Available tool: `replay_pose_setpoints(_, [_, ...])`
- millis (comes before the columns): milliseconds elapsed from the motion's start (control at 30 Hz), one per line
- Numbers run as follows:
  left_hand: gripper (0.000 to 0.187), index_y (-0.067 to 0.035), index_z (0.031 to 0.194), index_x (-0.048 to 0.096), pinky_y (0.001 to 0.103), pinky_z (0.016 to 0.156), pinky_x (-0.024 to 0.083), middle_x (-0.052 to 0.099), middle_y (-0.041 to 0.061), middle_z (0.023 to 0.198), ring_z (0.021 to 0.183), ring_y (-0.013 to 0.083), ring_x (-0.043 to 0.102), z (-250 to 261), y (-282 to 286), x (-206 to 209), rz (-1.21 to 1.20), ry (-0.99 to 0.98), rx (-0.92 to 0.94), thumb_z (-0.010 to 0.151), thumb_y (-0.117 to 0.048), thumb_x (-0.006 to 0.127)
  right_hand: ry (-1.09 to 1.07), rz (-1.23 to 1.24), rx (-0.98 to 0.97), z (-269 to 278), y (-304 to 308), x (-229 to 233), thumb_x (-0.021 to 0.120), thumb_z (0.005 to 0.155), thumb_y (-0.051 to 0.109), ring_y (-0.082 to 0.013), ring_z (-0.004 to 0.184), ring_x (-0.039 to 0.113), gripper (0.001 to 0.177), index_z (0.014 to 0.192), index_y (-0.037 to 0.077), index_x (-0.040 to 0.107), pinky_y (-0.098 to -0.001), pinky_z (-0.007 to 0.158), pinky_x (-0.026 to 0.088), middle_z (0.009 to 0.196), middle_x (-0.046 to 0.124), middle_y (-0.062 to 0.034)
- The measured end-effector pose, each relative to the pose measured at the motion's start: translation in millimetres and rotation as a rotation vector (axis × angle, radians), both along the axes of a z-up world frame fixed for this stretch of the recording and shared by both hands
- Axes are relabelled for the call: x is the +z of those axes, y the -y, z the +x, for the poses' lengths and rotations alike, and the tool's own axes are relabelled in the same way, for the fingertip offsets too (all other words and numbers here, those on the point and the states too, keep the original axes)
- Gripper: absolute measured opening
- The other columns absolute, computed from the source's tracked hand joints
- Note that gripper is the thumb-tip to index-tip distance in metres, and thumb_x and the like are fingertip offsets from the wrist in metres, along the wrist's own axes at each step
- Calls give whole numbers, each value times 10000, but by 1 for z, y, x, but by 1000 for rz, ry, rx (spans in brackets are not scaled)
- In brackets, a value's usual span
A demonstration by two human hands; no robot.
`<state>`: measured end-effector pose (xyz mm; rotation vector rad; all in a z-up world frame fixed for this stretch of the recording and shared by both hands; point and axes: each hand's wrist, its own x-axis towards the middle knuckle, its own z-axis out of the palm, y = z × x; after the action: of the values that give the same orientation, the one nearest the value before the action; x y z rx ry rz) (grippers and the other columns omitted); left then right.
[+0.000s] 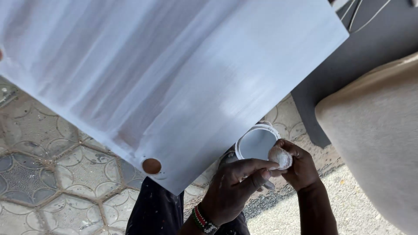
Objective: Painting a wooden furniture panel with white paint using a small cloth applicator
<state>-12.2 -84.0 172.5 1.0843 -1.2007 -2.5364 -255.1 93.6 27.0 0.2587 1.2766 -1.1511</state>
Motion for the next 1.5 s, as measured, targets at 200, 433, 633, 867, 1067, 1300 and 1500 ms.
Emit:
replay_pose_setpoints(200, [316,-110,1347,917,240,423,539,918,59,746,475,59,676,73,55,73,-235,111,390,1142,-288,756,-25,-254,126,13,90,141,761,1027,253,-288,589,660,334,1245,3,725,-375,475,490,922,672,-149])
replay_pose_setpoints(433, [224,-39,1277,897,192,479,424,955,74,1147,549,71,624,173,109,75,-318,329,780,1108,-156,806,87,-416,66,88,228,199,933,1045,172,-182,846,594,338,1302,135,717,-320,676,460,1313,685,-49])
replay_pose_setpoints(633, [324,-79,1424,852,253,656,542,842,85,881,815,133,818,220,125,81,-392,544,776,1162,-228,733,-352,-303,132,132,284,181,840,1112,144,-112,807,577,284,1361,69,726,-286,743,490,976,669,-34])
replay_pose_setpoints(867, [333,-22,1388,836,267,745,617,830,87,936,823,146,800,225,144,75,-554,533,873,1205,-275,721,-1699,-478,972,140,334,160,716,1141,95,-407,1035,712,90,1201,70,778,-541,939,571,1154,825,-140])
replay_pose_setpoints(1067, [288,35,1129,836,296,615,430,727,105,833,606,143,582,214,164,86,-757,673,1072,1254,-217,773,-1503,-442,971,282,268,150,737,1010,72,-345,946,683,94,1075,136,763,-500,845,541,1027,755,-95])
replay_pose_setpoints(1300, [300,36,1073,828,360,681,323,664,92,818,678,177,459,211,191,119,-1035,651,749,1274,-162,726,-1808,-440,1000,145,292,123,635,990,-38,-409,915,686,251,1093,136,785,-560,845,503,1078,824,-111])
replay_pose_setpoints(1500, [319,22,1133,851,356,708,338,566,43,746,694,158,435,236,193,83,-939,669,619,1324,-206,738,-1526,-256,628,-96,415,153,681,1013,-58,-126,831,777,148,1095,61,716,-283,751,622,939,843,-71])
